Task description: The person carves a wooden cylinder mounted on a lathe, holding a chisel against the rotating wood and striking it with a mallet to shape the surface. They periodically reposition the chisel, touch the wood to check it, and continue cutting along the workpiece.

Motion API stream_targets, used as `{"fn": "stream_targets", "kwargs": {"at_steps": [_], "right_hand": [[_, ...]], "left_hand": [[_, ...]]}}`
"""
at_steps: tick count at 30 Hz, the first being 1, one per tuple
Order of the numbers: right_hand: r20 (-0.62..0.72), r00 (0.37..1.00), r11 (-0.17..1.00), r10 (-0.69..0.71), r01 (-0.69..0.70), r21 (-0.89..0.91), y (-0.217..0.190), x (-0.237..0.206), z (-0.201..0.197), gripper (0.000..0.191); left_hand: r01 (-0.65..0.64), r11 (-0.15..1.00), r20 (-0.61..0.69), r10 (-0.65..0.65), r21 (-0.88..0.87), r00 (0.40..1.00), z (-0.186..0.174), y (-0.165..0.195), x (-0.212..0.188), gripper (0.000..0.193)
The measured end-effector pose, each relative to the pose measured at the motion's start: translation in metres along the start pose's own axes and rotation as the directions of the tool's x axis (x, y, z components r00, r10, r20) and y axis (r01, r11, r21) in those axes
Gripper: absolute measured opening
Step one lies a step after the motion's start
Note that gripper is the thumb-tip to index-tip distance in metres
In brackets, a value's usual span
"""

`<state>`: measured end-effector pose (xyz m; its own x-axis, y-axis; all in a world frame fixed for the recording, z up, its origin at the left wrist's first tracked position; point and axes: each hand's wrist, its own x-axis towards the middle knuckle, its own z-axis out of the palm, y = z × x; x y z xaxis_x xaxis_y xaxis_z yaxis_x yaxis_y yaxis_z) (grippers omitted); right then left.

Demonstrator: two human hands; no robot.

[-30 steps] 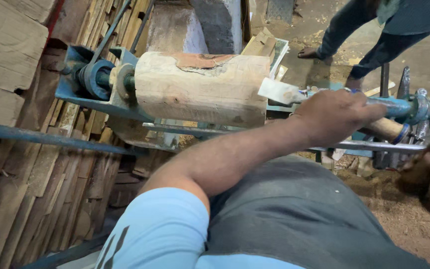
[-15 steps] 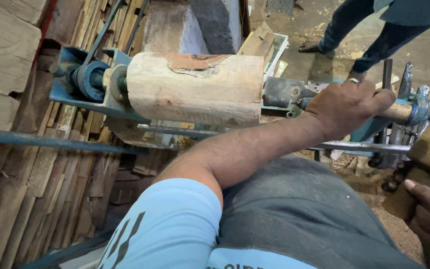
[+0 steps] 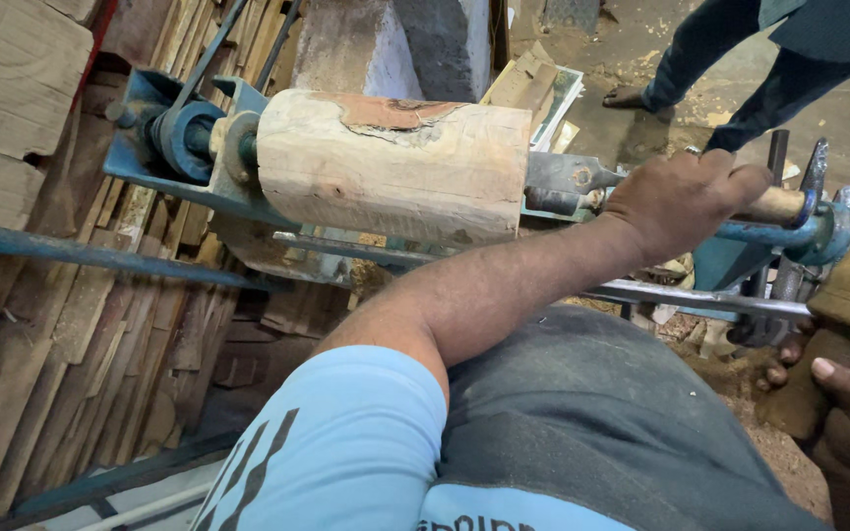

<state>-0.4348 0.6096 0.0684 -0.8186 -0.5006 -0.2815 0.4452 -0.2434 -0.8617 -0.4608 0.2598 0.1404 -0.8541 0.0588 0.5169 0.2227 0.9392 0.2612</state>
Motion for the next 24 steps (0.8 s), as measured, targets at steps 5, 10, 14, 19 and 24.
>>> {"fn": "stream_targets", "kwargs": {"at_steps": [5,10,14,19,24], "right_hand": [[-0.009,1.000,0.998,-0.018,0.017,-0.056,-0.005,0.002,0.013,0.043],[-0.006,1.000,0.999,-0.014,0.013,-0.038,-0.005,0.003,0.017,0.045],[-0.056,0.998,0.998,0.013,-0.017,-0.061,-0.006,0.004,0.023,0.045],[-0.008,0.998,0.997,0.055,-0.054,0.056,-0.013,0.003,0.032,0.046],[-0.022,0.999,0.999,0.041,-0.041,0.007,-0.017,0.000,0.032,0.046]], "left_hand": [[0.011,1.000,-0.019,-0.011,0.003,1.000,0.000,0.000,0.000,0.021],[0.002,0.999,0.058,-0.004,0.045,0.998,-0.004,0.000,0.000,0.025],[-0.003,0.999,0.053,0.001,0.036,0.999,-0.004,0.000,0.000,0.022],[-0.002,0.997,0.057,-0.003,0.082,0.998,-0.002,0.000,0.002,0.019],[0.023,0.999,-0.006,-0.023,0.047,1.000,0.001,0.002,0.003,0.019]]}}
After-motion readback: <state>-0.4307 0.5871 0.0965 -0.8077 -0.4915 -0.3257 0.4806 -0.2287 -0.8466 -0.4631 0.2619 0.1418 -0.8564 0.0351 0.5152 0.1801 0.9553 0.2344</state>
